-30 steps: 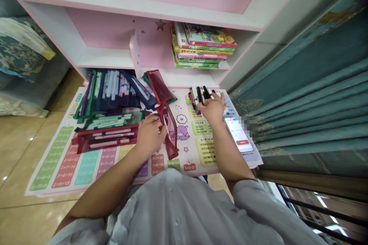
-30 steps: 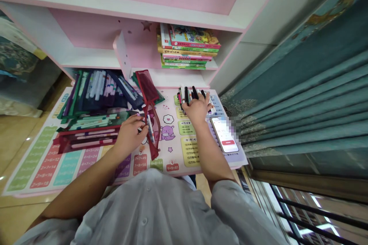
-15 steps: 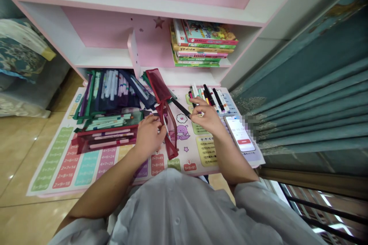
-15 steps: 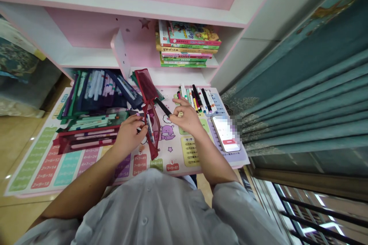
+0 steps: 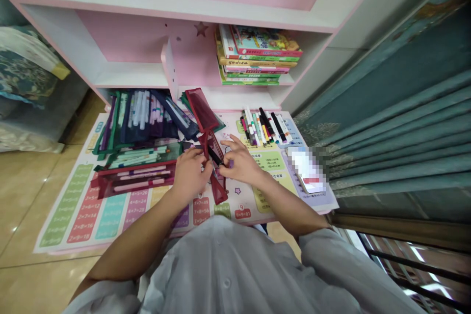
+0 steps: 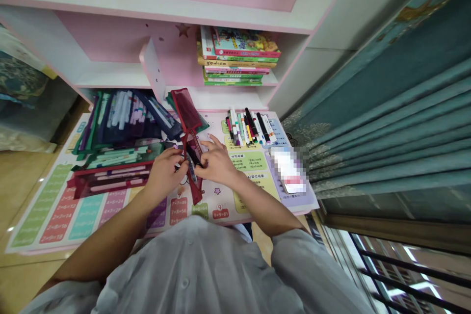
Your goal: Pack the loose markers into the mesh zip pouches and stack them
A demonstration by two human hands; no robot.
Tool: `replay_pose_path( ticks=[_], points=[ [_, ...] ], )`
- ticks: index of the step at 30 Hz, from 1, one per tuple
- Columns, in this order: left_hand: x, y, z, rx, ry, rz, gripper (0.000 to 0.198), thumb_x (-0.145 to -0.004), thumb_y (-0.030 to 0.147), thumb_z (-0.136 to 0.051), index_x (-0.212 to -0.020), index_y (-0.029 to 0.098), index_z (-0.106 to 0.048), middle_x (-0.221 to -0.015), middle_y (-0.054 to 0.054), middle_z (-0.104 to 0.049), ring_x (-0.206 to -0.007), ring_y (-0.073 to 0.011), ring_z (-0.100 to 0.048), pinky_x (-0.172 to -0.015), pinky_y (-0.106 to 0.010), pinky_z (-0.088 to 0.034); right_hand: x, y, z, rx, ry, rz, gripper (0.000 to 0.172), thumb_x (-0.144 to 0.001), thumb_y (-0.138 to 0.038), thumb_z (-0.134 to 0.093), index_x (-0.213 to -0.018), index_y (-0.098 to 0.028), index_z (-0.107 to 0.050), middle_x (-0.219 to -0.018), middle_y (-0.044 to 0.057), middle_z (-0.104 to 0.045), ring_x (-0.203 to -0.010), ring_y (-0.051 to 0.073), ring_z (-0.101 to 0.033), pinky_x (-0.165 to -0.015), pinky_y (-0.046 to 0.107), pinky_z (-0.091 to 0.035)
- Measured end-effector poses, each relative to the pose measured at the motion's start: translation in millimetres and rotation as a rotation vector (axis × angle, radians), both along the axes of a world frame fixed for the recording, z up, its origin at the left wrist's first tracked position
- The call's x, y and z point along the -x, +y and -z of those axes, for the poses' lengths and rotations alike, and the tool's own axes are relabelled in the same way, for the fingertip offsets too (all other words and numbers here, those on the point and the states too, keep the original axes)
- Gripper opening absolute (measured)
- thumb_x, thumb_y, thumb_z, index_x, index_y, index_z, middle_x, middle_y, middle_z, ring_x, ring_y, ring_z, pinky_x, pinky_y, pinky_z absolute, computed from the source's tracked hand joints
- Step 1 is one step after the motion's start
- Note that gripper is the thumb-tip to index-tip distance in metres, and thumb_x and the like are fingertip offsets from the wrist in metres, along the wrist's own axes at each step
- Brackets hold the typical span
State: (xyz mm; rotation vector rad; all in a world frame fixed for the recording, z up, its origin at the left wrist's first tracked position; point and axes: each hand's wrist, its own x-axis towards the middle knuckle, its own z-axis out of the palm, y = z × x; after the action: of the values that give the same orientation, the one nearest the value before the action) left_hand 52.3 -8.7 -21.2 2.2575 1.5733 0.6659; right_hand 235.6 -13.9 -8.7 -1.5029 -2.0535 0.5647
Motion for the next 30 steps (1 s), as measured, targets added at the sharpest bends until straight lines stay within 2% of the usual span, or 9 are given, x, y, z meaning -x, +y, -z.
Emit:
replay_pose_path(
  ticks=[7,11,13,15,18,21,23,26,30],
  points=[
    [1,-1,-2.3,0.008,0.026,-0.007,0.026,-0.085,0.031,-0.052,-0.072,0.020,-0.071,-0.116,-0.010,-0.070,-0.121,-0.0285,-0.057,-0.105,-0.046,-0.045,8,2,18.9,0.025,-0.104,-0.018,0.015,-0.067,-0.027,-0.072,-0.055,-0.020,-0.064,-0.140,0.009,-0.055,-0.145,0.037,-0.028,-0.114,0.062,-0.025],
    [1,-2,-4.2,0.018,0.038,-0.004,0.024,-0.085,0.032,-0.053,-0.074,0.020,-0.071,-0.116,-0.010,-0.070,-0.121,-0.0292,-0.057,-0.105,-0.047,-0.045,9,6,24.1,-0.009,-0.091,-0.040,0.018,-0.072,-0.030,-0.072,-0.058,-0.021,-0.066,-0.134,0.010,-0.060,-0.141,0.033,-0.037,-0.116,0.057,-0.027],
    [0,-3,-4.8,0.025,0.046,-0.007,0.024,-0.085,0.032,-0.054,-0.074,0.020,-0.071,-0.116,-0.010,-0.070,-0.122,-0.0295,-0.056,-0.104,-0.047,-0.045,4,11,25.2,-0.067,-0.057,-0.003,0.019,-0.074,-0.032,-0.072,-0.060,-0.021,-0.066,-0.131,0.010,-0.061,-0.138,0.030,-0.042,-0.117,0.053,-0.028],
    [0,-3,-4.8,0.027,0.051,-0.004,0.025,-0.085,0.032,-0.053,-0.073,0.020,-0.072,-0.117,-0.010,-0.070,-0.123,-0.0294,-0.056,-0.105,-0.047,-0.045,-6,20,25.5,-0.131,-0.035,0.104,0.019,-0.076,-0.034,-0.071,-0.062,-0.021,-0.067,-0.132,0.010,-0.061,-0.139,0.030,-0.040,-0.118,0.052,-0.027],
    [0,-3,-4.0,0.020,0.058,0.003,0.026,-0.085,0.029,-0.051,-0.073,0.019,-0.072,-0.118,-0.010,-0.070,-0.124,-0.0292,-0.056,-0.106,-0.046,-0.045,-30,37,26.4,-0.193,-0.059,0.349,0.015,-0.076,-0.032,-0.068,-0.067,-0.020,-0.068,-0.136,0.011,-0.057,-0.143,0.034,-0.030,-0.117,0.057,-0.025],
    [1,-3,-2.8,0.009,0.062,0.002,0.026,-0.084,0.027,-0.050,-0.074,0.019,-0.073,-0.119,-0.011,-0.070,-0.126,-0.0289,-0.055,-0.107,-0.046,-0.044,-54,52,29.1,-0.204,-0.142,0.596,0.011,-0.075,-0.030,-0.067,-0.078,-0.019,-0.069,-0.141,0.014,-0.050,-0.146,0.039,-0.022,-0.113,0.065,-0.024],
    [1,-2,-2.3,0.008,0.061,0.005,0.027,-0.084,0.026,-0.050,-0.074,0.018,-0.073,-0.119,-0.012,-0.070,-0.126,-0.0285,-0.055,-0.108,-0.045,-0.044,-66,59,31.5,-0.183,-0.176,0.717,0.014,-0.074,-0.029,-0.068,-0.083,-0.018,-0.068,-0.143,0.015,-0.047,-0.145,0.041,-0.020,-0.110,0.068,-0.024],
    [1,-2,-2.5,0.011,0.061,0.011,0.027,-0.084,0.027,-0.049,-0.074,0.018,-0.073,-0.119,-0.012,-0.070,-0.126,-0.0284,-0.056,-0.108,-0.046,-0.044,-75,65,34.3,-0.086,-0.190,0.795,0.022,-0.071,-0.031,-0.073,-0.087,-0.017,-0.067,-0.145,0.018,-0.045,-0.144,0.045,-0.020,-0.107,0.071,-0.024],
    [0,-3,-4.0,0.014,0.067,0.000,0.027,-0.084,0.027,-0.049,-0.074,0.018,-0.073,-0.119,-0.011,-0.070,-0.126,-0.0290,-0.056,-0.107,-0.047,-0.044,-76,68,36.0,0.016,-0.241,0.810,0.024,-0.071,-0.030,-0.075,-0.088,-0.016,-0.068,-0.147,0.018,-0.044,-0.144,0.045,-0.020,-0.108,0.070,-0.024]
  ],
)
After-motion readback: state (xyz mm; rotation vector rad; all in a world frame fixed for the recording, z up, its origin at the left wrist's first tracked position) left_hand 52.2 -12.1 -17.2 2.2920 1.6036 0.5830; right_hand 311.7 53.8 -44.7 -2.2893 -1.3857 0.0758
